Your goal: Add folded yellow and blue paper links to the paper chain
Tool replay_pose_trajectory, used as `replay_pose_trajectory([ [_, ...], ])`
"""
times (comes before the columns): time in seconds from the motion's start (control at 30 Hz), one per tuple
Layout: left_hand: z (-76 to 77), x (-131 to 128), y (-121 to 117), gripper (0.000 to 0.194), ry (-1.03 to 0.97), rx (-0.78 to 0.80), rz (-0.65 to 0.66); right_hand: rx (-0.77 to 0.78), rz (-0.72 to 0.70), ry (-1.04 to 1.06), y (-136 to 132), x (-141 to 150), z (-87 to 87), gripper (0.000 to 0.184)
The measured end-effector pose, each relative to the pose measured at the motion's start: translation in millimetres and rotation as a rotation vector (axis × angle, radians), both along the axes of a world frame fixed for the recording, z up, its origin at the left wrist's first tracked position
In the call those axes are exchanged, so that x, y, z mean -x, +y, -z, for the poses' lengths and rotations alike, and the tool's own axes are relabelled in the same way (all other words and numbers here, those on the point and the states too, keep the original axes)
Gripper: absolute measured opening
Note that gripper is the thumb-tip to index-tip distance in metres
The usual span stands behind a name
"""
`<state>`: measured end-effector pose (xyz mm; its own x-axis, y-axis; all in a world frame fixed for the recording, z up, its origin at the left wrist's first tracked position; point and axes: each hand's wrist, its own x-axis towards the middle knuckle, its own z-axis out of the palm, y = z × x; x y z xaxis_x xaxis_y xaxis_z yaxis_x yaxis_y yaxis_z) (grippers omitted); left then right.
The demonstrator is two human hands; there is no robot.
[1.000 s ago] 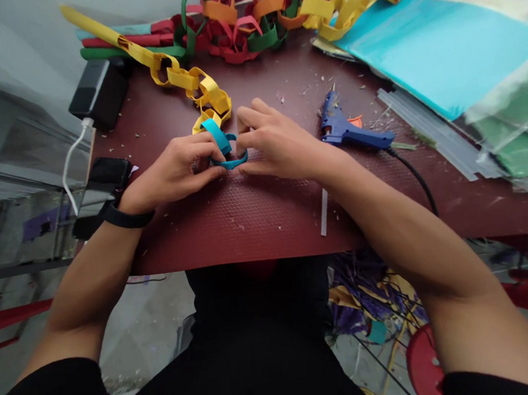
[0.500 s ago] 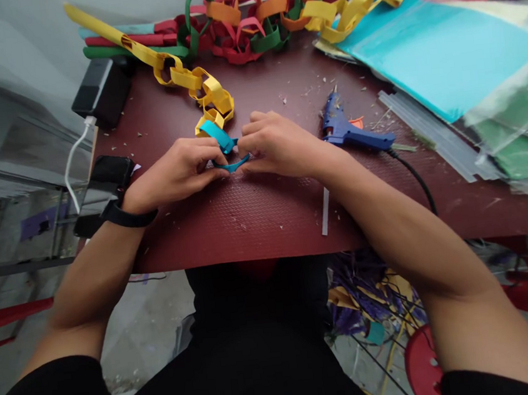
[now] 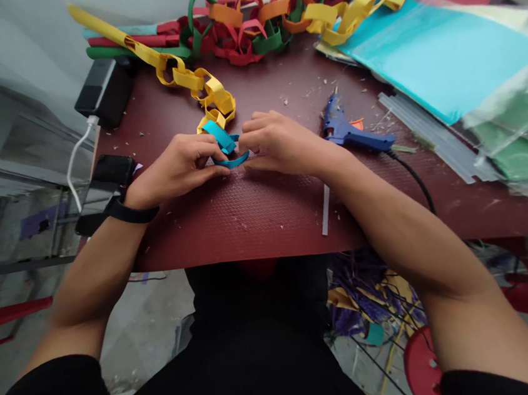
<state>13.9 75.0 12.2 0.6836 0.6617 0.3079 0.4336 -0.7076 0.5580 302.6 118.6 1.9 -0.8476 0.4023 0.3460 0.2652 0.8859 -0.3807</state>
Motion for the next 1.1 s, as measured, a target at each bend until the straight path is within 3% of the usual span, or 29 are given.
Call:
replay_pose_trajectory([
  [0.1, 0.9, 0, 0, 0.017, 0.009, -0.026, 0.009, 0.026, 0.016, -0.016, -2, 0, -0.4, 0.029],
  [0.3, 1.1, -3, -1, 0.01, -0.071, -0.032, 0.017, 0.012, 0.012, -0.003, -3, 1, 0.5, 0.026],
  [0.47, -0.1, -5, -2, 0.017, -0.096, -0.042, 0.024, 0.011, 0.022, -0.004, -4, 1, 0.8, 0.027],
  [0.67, 1.6, -8, -4, 0.005, -0.163, 0.024, -0.011, -0.001, 0.044, -0.032, -5, 0, 0.4, 0.03],
  [0.87, 3.2, -13, -9, 0.017, -0.227, 0.103, -0.108, -0.014, 0.086, -0.012, -9, 3, 3.4, 0.034],
  [1.1, 3.3, -11, -7, 0.036, -0.213, 0.093, -0.102, 0.0, 0.024, 0.154, -10, 10, 11.2, 0.032],
])
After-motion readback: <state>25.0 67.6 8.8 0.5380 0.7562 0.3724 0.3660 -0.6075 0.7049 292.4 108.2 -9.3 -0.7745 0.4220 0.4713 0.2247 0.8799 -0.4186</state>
